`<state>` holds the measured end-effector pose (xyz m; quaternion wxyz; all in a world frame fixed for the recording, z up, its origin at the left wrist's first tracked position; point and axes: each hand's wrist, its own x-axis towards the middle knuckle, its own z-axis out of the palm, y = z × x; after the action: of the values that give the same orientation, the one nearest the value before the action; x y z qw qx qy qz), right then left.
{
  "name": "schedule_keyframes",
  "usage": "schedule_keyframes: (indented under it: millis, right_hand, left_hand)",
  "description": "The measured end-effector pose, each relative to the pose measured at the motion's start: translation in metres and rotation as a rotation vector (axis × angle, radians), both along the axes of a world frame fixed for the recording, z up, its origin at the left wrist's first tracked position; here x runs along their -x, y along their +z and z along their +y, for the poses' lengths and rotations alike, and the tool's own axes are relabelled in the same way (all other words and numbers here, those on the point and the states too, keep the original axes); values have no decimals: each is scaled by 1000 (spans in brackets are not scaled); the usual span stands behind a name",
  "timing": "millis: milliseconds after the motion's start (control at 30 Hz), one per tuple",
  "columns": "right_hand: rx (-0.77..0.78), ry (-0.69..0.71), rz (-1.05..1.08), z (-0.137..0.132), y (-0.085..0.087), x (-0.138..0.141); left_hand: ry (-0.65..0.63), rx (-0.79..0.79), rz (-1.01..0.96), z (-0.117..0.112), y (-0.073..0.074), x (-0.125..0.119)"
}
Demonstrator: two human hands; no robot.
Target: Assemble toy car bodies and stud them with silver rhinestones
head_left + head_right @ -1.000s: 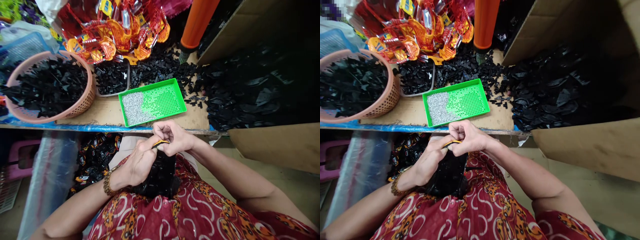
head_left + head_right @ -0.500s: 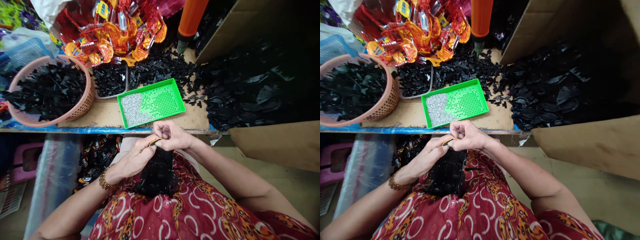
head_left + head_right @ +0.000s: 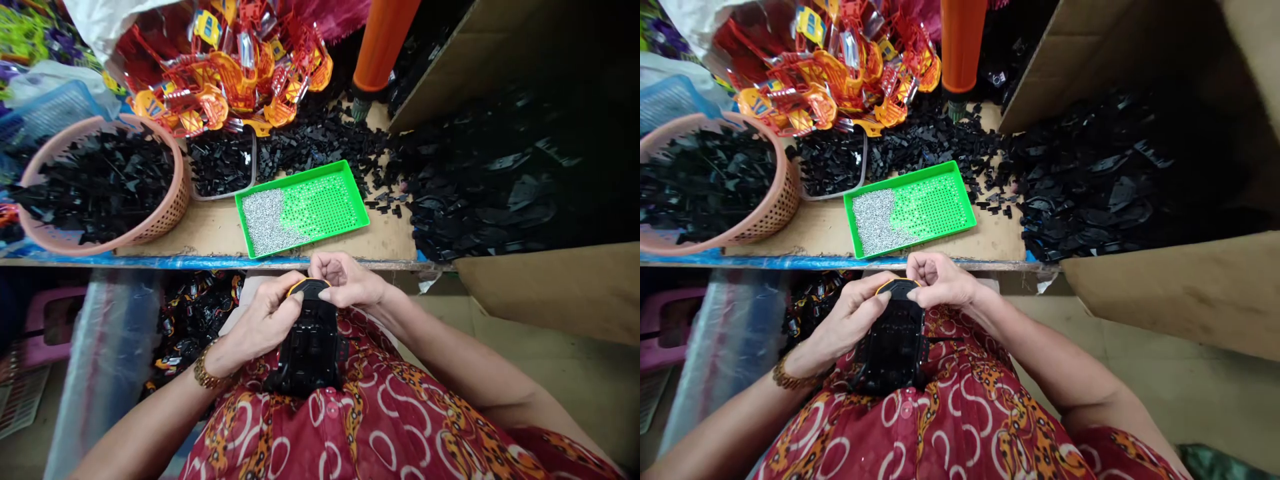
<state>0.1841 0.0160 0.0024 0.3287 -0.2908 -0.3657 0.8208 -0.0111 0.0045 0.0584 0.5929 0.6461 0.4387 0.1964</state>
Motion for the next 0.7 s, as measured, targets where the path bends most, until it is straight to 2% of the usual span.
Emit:
schedule_keyframes:
  millis: [133,333,400,533,700]
  right_hand:
    - [23,-41,23,-5,-7,5]
    - [-23,-232,7,3,-1,9]
    - [-35,-248,14,6,3,8]
    - [-118,-234,12,8,9,7]
    - [-130,-232,-25,13,9,10]
  left_hand:
    - [12,43,-76,-1,-5,0]
    - [292,329,-251,11,-13,0]
    - [339,369,-295,16,-15,1]
    - [345,351,-323,23,-21,5]
    - [269,197,-317,29,-29,11]
